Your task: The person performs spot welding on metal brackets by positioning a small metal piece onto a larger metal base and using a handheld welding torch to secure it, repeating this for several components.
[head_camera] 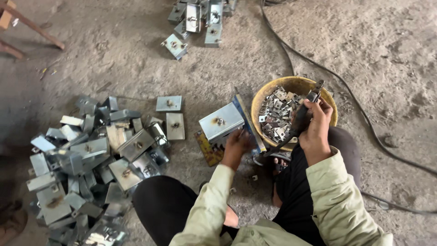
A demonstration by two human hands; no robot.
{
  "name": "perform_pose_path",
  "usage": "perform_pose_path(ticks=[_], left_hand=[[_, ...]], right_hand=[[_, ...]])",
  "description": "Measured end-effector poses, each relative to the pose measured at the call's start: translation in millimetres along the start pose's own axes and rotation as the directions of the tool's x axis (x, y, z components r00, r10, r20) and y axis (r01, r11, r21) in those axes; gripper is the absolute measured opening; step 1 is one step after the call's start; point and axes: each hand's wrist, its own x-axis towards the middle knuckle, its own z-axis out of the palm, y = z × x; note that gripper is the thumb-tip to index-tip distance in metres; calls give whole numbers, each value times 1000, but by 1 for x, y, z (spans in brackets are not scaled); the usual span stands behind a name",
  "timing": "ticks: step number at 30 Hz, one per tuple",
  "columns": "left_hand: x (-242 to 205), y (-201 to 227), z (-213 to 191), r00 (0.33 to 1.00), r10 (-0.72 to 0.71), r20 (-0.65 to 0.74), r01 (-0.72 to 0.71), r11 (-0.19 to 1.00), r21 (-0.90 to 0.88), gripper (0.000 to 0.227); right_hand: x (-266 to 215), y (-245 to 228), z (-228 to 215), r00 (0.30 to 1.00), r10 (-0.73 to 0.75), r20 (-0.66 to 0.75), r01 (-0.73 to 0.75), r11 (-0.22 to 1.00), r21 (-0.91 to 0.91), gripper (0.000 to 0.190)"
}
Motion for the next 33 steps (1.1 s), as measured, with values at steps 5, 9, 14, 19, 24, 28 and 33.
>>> perform_pose_path(ticks=[5,9,14,19,24,28,33], left_hand=[[-76,-29,-67,778,615,126,-375,294,879,31],[-75,-33,-98,795,599,-99,-153,356,922,23],[-38,-23,-107,855,347,-385,-229,919,320,19],[-3,-26,-119,836,294,-462,-326,945,12,18],[10,-28,-121,851,53,-523,-152,977,-149,32],[24,-43,-128,874,-30,-485,-83,974,-211,26],[27,-48,-133,896,50,-441,-67,997,-23,24]], right_hand=[[-5,16,2,999,20,35,-17,996,-83,46],[-1,47,-7,988,153,27,-147,976,-160,49],[-2,132,-10,985,105,137,-29,882,-470,78],[-34,193,-13,952,178,250,19,779,-627,103],[-54,198,-8,928,233,292,109,580,-807,85],[-54,206,-8,911,165,377,230,555,-800,87],[-59,219,-16,856,90,508,424,439,-792,88]])
